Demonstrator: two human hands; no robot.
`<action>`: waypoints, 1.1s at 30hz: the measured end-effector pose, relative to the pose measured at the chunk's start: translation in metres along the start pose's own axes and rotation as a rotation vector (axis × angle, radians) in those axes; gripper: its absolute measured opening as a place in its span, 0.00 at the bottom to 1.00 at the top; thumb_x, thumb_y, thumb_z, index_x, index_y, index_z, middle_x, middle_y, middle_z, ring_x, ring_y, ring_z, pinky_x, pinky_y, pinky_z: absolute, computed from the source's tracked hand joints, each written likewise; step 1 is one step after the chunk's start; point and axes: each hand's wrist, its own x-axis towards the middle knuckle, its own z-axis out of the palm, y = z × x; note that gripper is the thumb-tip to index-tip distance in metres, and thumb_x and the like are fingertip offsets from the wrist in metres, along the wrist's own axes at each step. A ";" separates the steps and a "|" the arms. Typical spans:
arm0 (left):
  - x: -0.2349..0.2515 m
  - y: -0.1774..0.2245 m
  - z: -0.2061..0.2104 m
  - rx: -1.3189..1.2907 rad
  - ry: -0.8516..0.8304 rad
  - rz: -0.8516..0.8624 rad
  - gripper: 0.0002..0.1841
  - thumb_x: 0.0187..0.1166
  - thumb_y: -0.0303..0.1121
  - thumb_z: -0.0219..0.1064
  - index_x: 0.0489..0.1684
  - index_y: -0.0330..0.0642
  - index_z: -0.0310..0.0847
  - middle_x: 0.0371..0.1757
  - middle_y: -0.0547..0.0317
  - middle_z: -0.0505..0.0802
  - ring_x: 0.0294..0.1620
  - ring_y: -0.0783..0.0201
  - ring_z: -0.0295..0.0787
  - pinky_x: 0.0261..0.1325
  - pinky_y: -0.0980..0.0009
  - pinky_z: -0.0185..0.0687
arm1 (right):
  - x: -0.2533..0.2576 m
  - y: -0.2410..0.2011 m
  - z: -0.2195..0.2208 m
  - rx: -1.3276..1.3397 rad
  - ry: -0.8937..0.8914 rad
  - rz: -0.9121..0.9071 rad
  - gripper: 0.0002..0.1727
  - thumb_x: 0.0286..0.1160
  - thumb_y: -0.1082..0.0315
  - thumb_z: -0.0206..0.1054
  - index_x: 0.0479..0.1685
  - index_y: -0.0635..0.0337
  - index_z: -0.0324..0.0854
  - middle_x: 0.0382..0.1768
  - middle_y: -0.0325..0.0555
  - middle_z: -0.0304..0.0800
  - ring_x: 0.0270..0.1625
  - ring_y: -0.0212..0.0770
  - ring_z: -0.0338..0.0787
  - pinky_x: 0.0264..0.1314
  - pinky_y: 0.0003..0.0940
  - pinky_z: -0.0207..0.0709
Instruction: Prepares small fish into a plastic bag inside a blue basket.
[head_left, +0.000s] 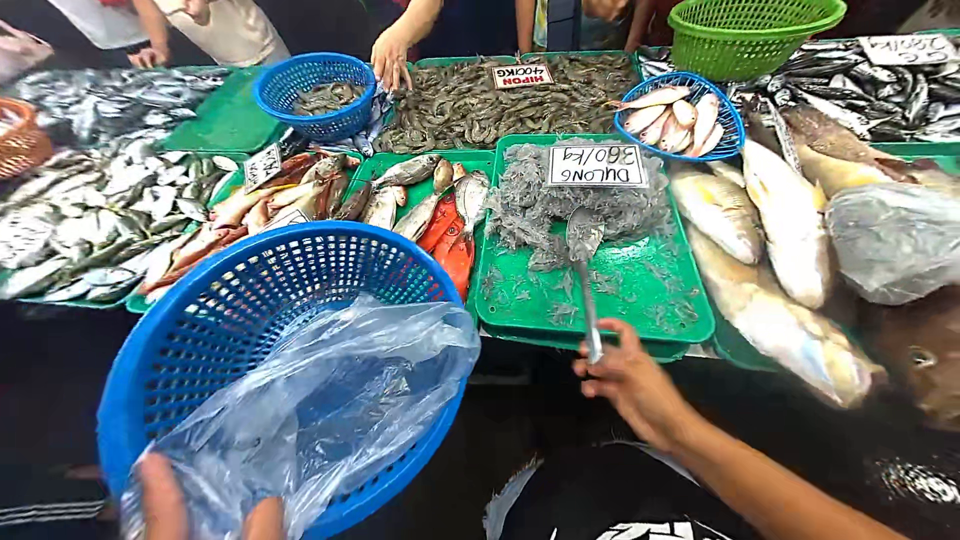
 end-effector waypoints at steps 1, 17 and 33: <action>0.010 0.001 0.002 0.028 -0.030 -0.004 0.48 0.62 0.18 0.63 0.92 0.25 0.45 0.89 0.23 0.56 0.91 0.39 0.55 0.90 0.56 0.53 | 0.002 -0.013 -0.015 -0.033 0.058 0.066 0.32 0.80 0.80 0.50 0.84 0.58 0.47 0.42 0.46 0.84 0.32 0.38 0.90 0.31 0.34 0.85; 0.065 -0.014 0.019 0.059 -0.062 0.052 0.45 0.62 0.25 0.63 0.91 0.29 0.52 0.87 0.24 0.63 0.88 0.38 0.60 0.87 0.52 0.57 | 0.005 -0.183 -0.076 -1.512 -0.325 0.241 0.22 0.92 0.67 0.54 0.81 0.56 0.76 0.38 0.52 0.87 0.34 0.38 0.78 0.43 0.40 0.73; 0.067 0.004 0.009 0.080 -0.055 0.061 0.45 0.63 0.27 0.65 0.91 0.31 0.55 0.87 0.29 0.66 0.87 0.44 0.64 0.86 0.55 0.62 | 0.123 -0.122 -0.020 -1.761 -0.027 -0.053 0.26 0.94 0.58 0.48 0.87 0.49 0.70 0.65 0.69 0.86 0.69 0.72 0.83 0.69 0.72 0.70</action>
